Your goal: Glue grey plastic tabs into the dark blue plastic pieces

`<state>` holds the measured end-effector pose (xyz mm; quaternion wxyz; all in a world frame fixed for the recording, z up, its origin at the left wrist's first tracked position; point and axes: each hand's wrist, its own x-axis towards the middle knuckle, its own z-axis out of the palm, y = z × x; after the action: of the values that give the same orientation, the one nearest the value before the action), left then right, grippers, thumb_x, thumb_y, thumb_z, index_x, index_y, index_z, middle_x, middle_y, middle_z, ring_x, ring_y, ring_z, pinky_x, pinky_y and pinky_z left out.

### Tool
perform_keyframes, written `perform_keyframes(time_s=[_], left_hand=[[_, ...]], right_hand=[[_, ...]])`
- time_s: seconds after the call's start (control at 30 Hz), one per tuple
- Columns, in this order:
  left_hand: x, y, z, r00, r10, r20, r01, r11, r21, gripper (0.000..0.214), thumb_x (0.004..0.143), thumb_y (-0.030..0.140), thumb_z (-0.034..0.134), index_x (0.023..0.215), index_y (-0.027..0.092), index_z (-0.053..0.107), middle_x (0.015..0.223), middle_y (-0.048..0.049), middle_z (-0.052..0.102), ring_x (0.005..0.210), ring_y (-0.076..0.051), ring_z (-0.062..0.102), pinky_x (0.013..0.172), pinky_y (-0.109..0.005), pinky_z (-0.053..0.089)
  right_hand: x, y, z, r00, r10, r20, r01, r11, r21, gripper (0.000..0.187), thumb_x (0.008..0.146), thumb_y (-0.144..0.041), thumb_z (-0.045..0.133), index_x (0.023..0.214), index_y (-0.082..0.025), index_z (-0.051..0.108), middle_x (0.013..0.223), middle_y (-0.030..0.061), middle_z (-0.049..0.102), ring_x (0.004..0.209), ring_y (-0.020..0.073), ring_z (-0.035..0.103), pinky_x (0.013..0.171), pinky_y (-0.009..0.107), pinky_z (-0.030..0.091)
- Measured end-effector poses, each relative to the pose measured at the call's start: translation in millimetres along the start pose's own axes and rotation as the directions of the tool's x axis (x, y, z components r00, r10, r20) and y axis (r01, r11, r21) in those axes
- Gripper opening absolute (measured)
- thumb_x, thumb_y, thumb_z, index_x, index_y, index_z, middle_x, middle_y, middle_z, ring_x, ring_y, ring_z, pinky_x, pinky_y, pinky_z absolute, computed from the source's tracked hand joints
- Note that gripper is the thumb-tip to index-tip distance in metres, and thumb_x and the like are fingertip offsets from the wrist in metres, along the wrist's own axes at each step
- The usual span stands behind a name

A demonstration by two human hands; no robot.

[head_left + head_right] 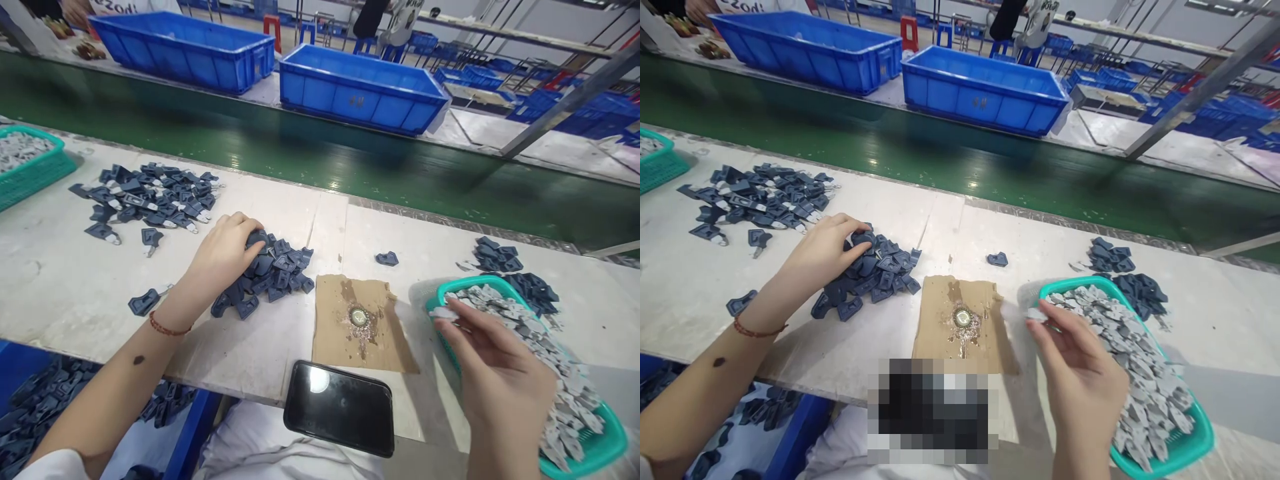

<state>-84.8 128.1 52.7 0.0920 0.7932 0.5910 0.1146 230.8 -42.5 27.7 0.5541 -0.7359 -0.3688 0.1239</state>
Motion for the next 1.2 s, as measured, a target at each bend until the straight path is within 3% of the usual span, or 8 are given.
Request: perform_keyframes(time_s=[0.2, 0.33, 0.47, 0.6, 0.73, 0.83, 1.07, 1.2], left_hand=[[-28.5, 6.3, -7.3, 0.963, 0.031, -0.267, -0.104, 0.958, -0.265, 0.017, 0.091, 0.025, 0.068, 0.107, 0.018, 0.068, 0.108, -0.0101, 0.073, 0.103, -0.031, 0.069, 0.089, -0.046, 0.059], [-65.3, 28.6, -5.0, 0.968, -0.010, -0.251, -0.177, 0.682, -0.710, 0.020, 0.086, 0.023, 0.077, 0.105, 0.022, 0.069, 0.101, -0.0034, 0.075, 0.090, -0.020, 0.074, 0.080, -0.031, 0.064], [-92.8, 52.6, 8.8, 0.989, -0.013, -0.148, -0.129, 0.416, -0.900, 0.037, 0.086, 0.012, 0.077, 0.118, 0.028, 0.068, 0.102, 0.0005, 0.073, 0.092, -0.017, 0.077, 0.084, -0.027, 0.065], [-104.0, 66.8, 25.4, 0.996, 0.035, -0.087, -0.094, 0.322, -0.942, 0.026, 0.089, 0.009, 0.073, 0.107, 0.028, 0.076, 0.101, -0.0015, 0.074, 0.098, -0.017, 0.075, 0.083, -0.023, 0.062], [-106.3, 77.4, 39.6, 0.995, -0.030, -0.091, -0.080, 0.278, -0.957, 0.022, 0.082, 0.007, 0.078, 0.093, 0.027, 0.079, 0.097, -0.0018, 0.076, 0.096, -0.015, 0.072, 0.086, -0.021, 0.060], [-108.1, 84.8, 49.3, 0.998, -0.064, -0.011, 0.002, 0.187, -0.982, 0.018, 0.082, 0.008, 0.078, 0.090, 0.024, 0.077, 0.100, -0.0031, 0.078, 0.097, -0.015, 0.074, 0.086, -0.022, 0.061], [-119.4, 90.8, 69.0, 0.976, -0.093, 0.197, 0.202, 0.042, -0.979, 0.016, 0.092, 0.020, 0.072, 0.092, 0.023, 0.056, 0.120, -0.0085, 0.079, 0.120, -0.021, 0.071, 0.100, -0.032, 0.058], [-119.4, 90.1, 73.4, 0.960, -0.048, 0.277, 0.278, 0.016, -0.961, 0.018, 0.098, 0.029, 0.067, 0.099, 0.025, 0.049, 0.122, -0.0071, 0.078, 0.099, -0.017, 0.075, 0.094, -0.031, 0.058]], right_hand=[[-18.6, 10.6, 12.3, 0.982, 0.076, 0.174, -0.103, 0.984, 0.147, 0.020, 0.071, -0.033, 0.090, 0.086, -0.023, 0.083, 0.095, 0.0064, 0.078, 0.079, 0.0192, 0.072, 0.071, 0.031, 0.062], [-22.8, 14.9, 23.1, 0.963, 0.011, 0.271, -0.060, 0.983, 0.173, 0.012, 0.079, -0.031, 0.085, 0.089, -0.026, 0.083, 0.098, 0.0051, 0.077, 0.090, 0.0198, 0.074, 0.076, 0.029, 0.063], [-29.2, 19.4, 31.9, 0.949, -0.098, 0.298, 0.044, 0.982, 0.185, 0.011, 0.087, -0.028, 0.078, 0.097, -0.027, 0.082, 0.102, 0.0047, 0.077, 0.096, 0.0198, 0.073, 0.082, 0.031, 0.062], [-35.9, 24.9, 35.0, 0.940, -0.214, 0.266, 0.204, 0.977, 0.065, 0.018, 0.090, -0.026, 0.075, 0.107, -0.027, 0.080, 0.105, 0.0052, 0.076, 0.099, 0.0212, 0.070, 0.088, 0.036, 0.058], [-39.2, 23.8, 35.3, 0.919, -0.309, 0.244, 0.317, 0.948, 0.007, 0.018, 0.091, -0.022, 0.073, 0.108, -0.025, 0.077, 0.105, 0.0059, 0.077, 0.098, 0.0228, 0.071, 0.089, 0.039, 0.057], [-40.3, 20.5, 36.2, 0.898, -0.351, 0.265, 0.373, 0.927, -0.033, 0.016, 0.092, -0.019, 0.071, 0.106, -0.024, 0.076, 0.104, 0.0062, 0.078, 0.097, 0.0228, 0.072, 0.090, 0.039, 0.058], [-43.2, 18.7, 38.2, 0.901, -0.365, 0.234, 0.392, 0.917, -0.076, 0.015, 0.092, -0.017, 0.071, 0.105, -0.023, 0.075, 0.101, 0.0053, 0.078, 0.094, 0.0220, 0.074, 0.089, 0.036, 0.059], [-43.4, 17.9, 37.9, 0.902, -0.358, 0.244, 0.384, 0.921, -0.070, 0.015, 0.092, -0.016, 0.071, 0.105, -0.023, 0.075, 0.102, 0.0053, 0.079, 0.095, 0.0222, 0.074, 0.089, 0.036, 0.059]])
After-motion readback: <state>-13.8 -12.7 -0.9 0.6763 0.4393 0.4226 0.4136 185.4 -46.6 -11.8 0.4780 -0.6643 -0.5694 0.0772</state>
